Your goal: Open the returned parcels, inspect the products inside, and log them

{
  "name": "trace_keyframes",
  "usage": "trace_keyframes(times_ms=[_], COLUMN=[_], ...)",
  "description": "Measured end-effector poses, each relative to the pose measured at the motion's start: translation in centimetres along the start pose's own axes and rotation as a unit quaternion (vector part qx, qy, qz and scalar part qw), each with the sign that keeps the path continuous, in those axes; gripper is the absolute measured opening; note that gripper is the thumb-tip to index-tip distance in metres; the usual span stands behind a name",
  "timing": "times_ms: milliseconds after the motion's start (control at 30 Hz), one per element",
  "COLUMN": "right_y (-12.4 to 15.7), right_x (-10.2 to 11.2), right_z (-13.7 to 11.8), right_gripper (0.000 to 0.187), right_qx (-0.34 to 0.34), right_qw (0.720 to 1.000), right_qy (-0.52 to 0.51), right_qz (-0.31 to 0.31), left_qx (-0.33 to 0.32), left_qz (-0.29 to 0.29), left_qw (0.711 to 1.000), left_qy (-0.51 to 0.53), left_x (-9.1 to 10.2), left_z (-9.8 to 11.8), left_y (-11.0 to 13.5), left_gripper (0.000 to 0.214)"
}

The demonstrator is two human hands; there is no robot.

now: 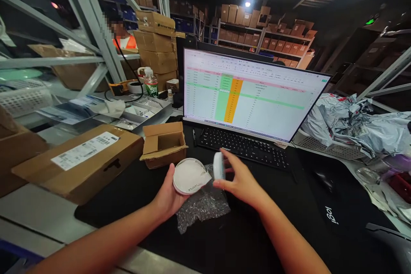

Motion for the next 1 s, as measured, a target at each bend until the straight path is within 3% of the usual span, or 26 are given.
trace_keyframes(times_ms=[133,233,300,400,533,633,800,833,900,1000], right_y=[0.6,1.4,2.0,2.9,3.3,2.8,2.0,2.0,2.3,3.3], right_x=[-5.2,-8.1,-9.2,-10.3,-11.5,-11.5,-10.3,-9.6,-7.8,-5.8], right_z=[-3.2,-4.2,-4.4,-4.5,-4.3,-4.1,-2.9,-2.8,-3.4,-5.2], right_gripper=[0.095,0.08,0.078,0.091,0.092,0.105,0.124,0.124,0.118,0.079], right_qx=[0.107,0.157,0.196,0.245,0.257,0.244,0.135,0.112,0.094,0.133], right_qw=[0.992,0.978,0.969,0.956,0.95,0.952,0.963,0.968,0.979,0.986], right_qy=[0.049,0.117,0.142,0.16,0.174,0.183,0.162,0.155,0.142,0.101], right_qz=[-0.055,-0.069,-0.053,-0.01,0.02,0.002,-0.165,-0.165,-0.109,0.012], left_qx=[-0.005,-0.025,-0.021,-0.027,-0.052,-0.05,0.048,0.069,0.079,-0.002], left_qz=[-0.071,-0.061,-0.067,-0.114,-0.139,-0.143,-0.164,-0.173,-0.185,-0.162], left_qw=[0.992,0.983,0.981,0.978,0.97,0.968,0.97,0.969,0.969,0.974], left_qy=[-0.105,-0.174,-0.181,-0.17,-0.192,-0.198,-0.175,-0.164,-0.142,-0.157], left_x=[0.3,0.9,0.8,-0.3,-0.9,-0.7,-0.6,-0.7,-0.9,-0.8], left_z=[-1.7,-2.3,-2.5,-2.4,-2.1,-2.0,-3.3,-3.6,-3.7,-2.5], left_y=[-0.3,0.0,0.3,1.1,1.9,1.8,0.4,0.3,0.2,0.2], left_gripper=[0.086,0.09,0.091,0.092,0.087,0.09,0.084,0.084,0.085,0.066])
Point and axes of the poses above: each hand's wrist, its own y-axis away from the middle knuckle, its own x-axis out of the back of the hand, z = x × y, the point moved 7 cm from there along -y, towards the middle knuckle, and after that the axes turned 11 degrees about x, right-handed, at the moved point
